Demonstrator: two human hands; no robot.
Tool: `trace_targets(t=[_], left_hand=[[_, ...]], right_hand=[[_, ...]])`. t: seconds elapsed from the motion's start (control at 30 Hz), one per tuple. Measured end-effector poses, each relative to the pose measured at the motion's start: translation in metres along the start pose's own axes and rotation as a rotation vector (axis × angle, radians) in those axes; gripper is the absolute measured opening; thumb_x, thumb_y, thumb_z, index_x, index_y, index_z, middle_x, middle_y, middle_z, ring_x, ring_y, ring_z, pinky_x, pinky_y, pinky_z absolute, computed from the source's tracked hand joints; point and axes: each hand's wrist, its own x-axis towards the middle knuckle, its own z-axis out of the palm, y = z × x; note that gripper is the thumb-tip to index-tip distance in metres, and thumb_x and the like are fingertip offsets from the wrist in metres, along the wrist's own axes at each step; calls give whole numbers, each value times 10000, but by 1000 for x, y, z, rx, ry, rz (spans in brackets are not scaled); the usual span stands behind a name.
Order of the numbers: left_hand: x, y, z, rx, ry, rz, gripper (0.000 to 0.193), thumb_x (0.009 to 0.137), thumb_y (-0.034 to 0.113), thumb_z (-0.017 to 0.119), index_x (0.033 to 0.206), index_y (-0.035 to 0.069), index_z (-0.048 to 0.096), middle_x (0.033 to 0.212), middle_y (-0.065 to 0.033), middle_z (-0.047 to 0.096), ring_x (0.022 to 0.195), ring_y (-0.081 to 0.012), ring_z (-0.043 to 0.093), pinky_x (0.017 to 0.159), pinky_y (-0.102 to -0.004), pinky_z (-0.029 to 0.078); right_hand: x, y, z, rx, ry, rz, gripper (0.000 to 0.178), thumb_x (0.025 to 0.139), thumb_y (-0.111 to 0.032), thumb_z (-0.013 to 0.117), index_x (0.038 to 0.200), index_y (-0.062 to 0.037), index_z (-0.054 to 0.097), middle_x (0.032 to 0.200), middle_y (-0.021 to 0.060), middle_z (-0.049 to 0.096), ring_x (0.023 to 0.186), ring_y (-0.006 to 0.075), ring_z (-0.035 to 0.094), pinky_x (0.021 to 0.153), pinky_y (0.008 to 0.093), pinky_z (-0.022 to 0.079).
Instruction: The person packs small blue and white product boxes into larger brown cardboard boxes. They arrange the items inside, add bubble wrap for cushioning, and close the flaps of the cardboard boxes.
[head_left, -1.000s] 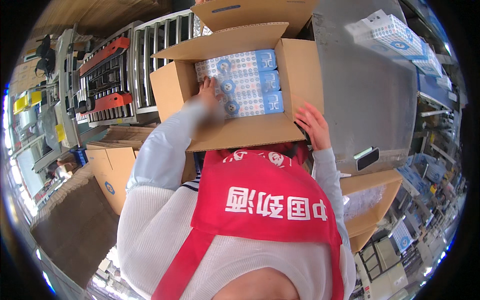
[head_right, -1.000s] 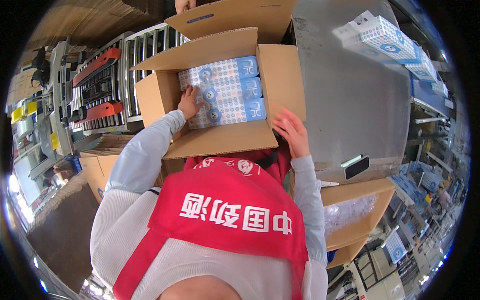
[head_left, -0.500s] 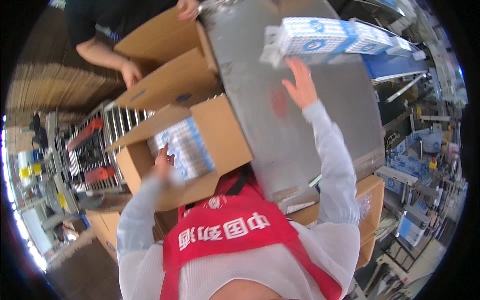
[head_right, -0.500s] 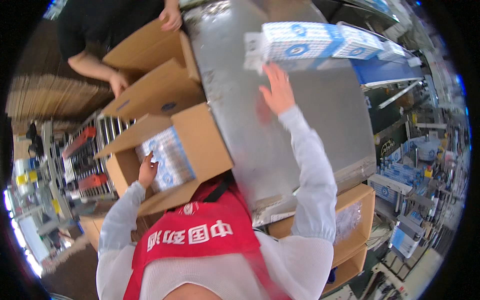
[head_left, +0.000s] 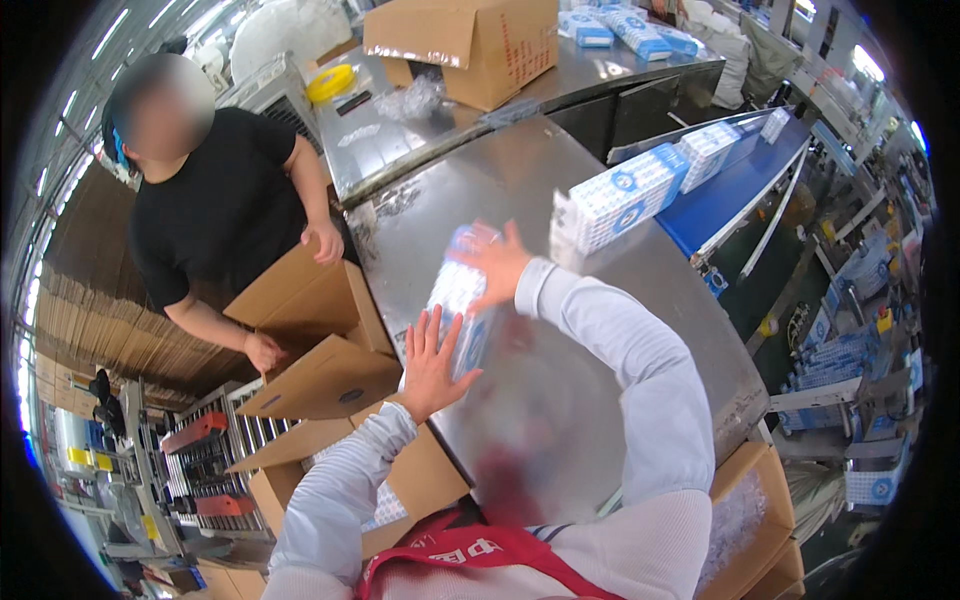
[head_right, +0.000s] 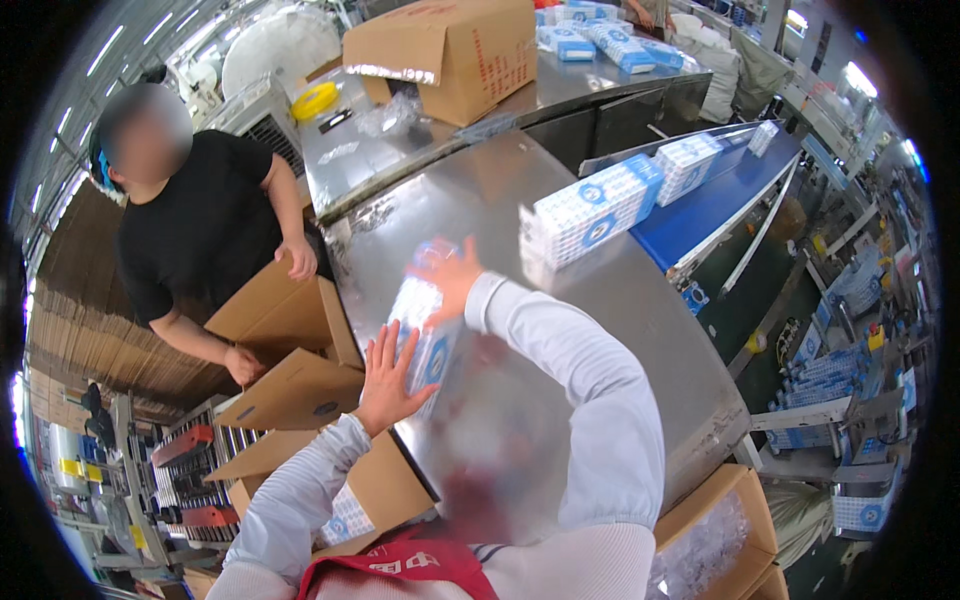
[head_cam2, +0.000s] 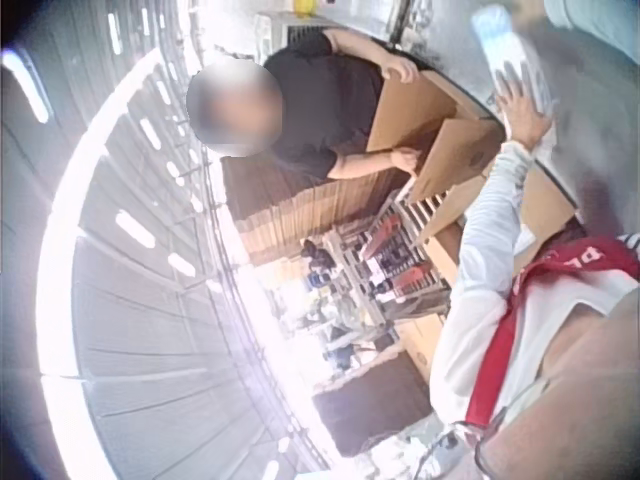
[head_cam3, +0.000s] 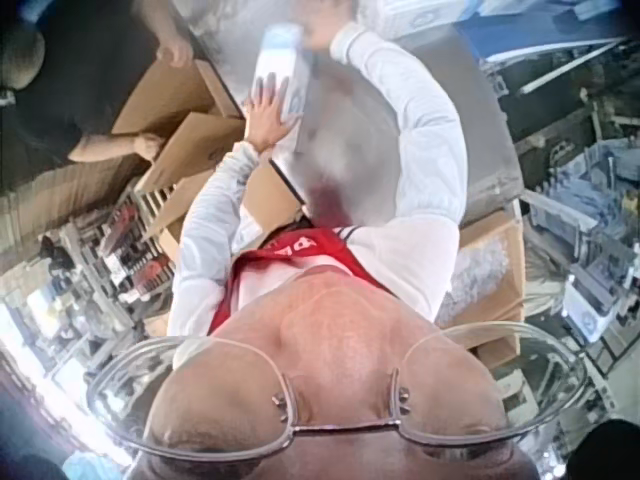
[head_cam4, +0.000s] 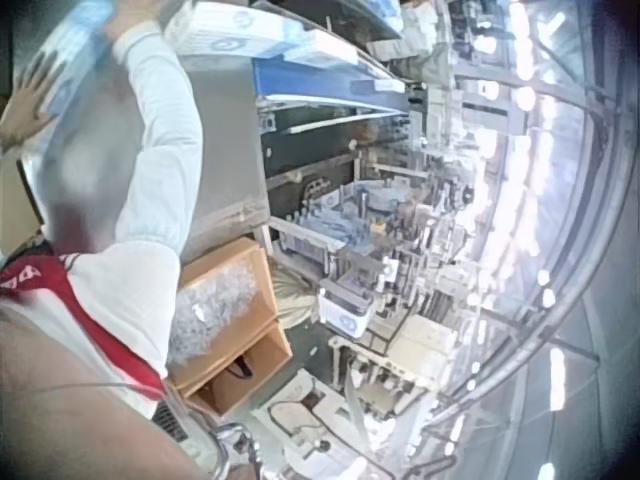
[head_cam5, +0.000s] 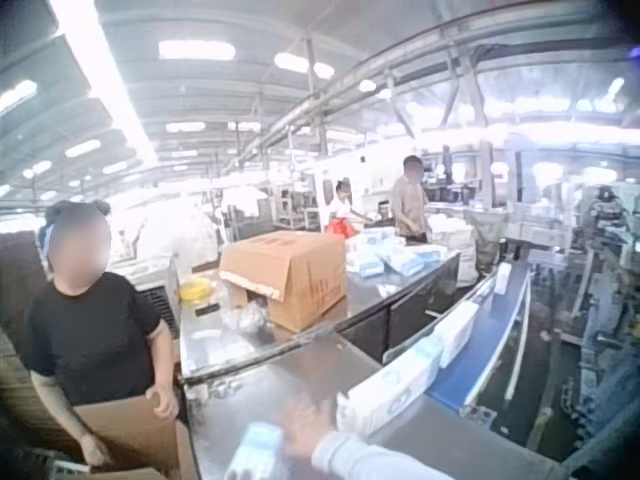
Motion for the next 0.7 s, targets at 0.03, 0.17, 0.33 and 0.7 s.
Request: trace_targets(t=[0.03,0.17,0.33,0.7], left_hand=[[5,-2,4,34,-5,-23,800,795,338,677,1485,134,328,1560,-196,200,1424,-447,158,1109,-619,182],[15,-7,16,77,-10,-57,705,821,248,613,1470,138,361,1565,-172,209,1430,-439,160,1094,-635,189],[13,-2,19,11,125,-337,742,850,334,646,1492,140,329,1464,-352,252,1291,-512,344,1055,-518,323],[25,-1,37,131,111,-272,742,902,451,595,1497,113,307,1426,-369,270,1174,-489,412,998,-504,352]], right_hand=[[2,31,0,-76,265,194,815,719,-620,671,1401,-237,443,1521,125,321,1423,394,212,1018,768,152],[-30,148,-4,-40,339,934,690,867,-684,467,1422,-274,438,1595,102,138,1455,434,23,1002,780,202],[-56,102,23,133,267,915,799,799,-764,487,1395,-230,482,1562,136,223,1431,499,6,988,777,235],[-34,104,38,-114,644,551,540,925,-372,531,1380,-100,429,1490,170,336,1389,426,261,1047,680,273]])
